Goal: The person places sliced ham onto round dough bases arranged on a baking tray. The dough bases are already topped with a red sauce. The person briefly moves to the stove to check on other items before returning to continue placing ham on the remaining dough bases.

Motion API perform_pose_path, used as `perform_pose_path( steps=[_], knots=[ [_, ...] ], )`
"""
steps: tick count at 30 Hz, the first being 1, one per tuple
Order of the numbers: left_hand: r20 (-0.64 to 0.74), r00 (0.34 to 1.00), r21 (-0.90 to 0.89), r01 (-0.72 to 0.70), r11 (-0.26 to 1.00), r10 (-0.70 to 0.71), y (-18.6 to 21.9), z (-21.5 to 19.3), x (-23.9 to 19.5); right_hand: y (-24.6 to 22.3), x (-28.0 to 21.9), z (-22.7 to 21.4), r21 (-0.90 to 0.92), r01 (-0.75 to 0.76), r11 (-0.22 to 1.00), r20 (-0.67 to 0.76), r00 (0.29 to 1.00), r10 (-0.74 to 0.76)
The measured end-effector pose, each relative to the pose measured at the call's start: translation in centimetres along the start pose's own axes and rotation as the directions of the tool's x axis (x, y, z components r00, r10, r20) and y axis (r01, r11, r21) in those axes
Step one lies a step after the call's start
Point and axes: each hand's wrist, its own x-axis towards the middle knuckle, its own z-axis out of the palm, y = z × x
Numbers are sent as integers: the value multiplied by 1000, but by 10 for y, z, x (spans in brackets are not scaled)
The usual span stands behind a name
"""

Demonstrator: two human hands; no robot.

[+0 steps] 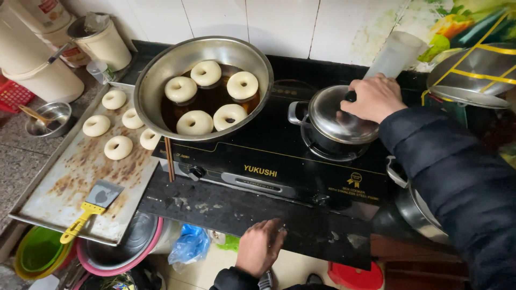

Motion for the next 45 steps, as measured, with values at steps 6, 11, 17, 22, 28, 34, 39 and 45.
perform_pose_path(
  steps=[6,11,17,22,28,34,39,45],
  knots=[
    [41,996,37,-78,996,76,-6,-8,7,3,0,7,-21,2,1000,-52,999,-4],
    [27,988,76,-156,985,155,-18,-15,11,7,8,19,-102,-20,995,-63,998,13],
    [40,984,57,-178,982,175,-27,-21,12,2,4,8,-146,-65,987,-4,998,65],
    [90,987,2,-134,991,133,-27,-33,10,-5,-1,1,-131,-88,987,88,991,100],
    [77,981,-10,-180,984,180,-29,-42,13,-31,-28,-24,-106,-124,987,-40,992,120],
    [-21,981,-199,-192,961,191,-10,-64,18,-88,-93,-35,58,172,983,-651,753,-94],
    [-167,986,-550,-110,828,20,21,-82,28,-167,-162,-30,456,486,745,-690,722,-49],
    [-586,801,-536,-497,683,124,67,-105,4,-245,-222,28,858,329,394,-322,943,-88]
  ],
)
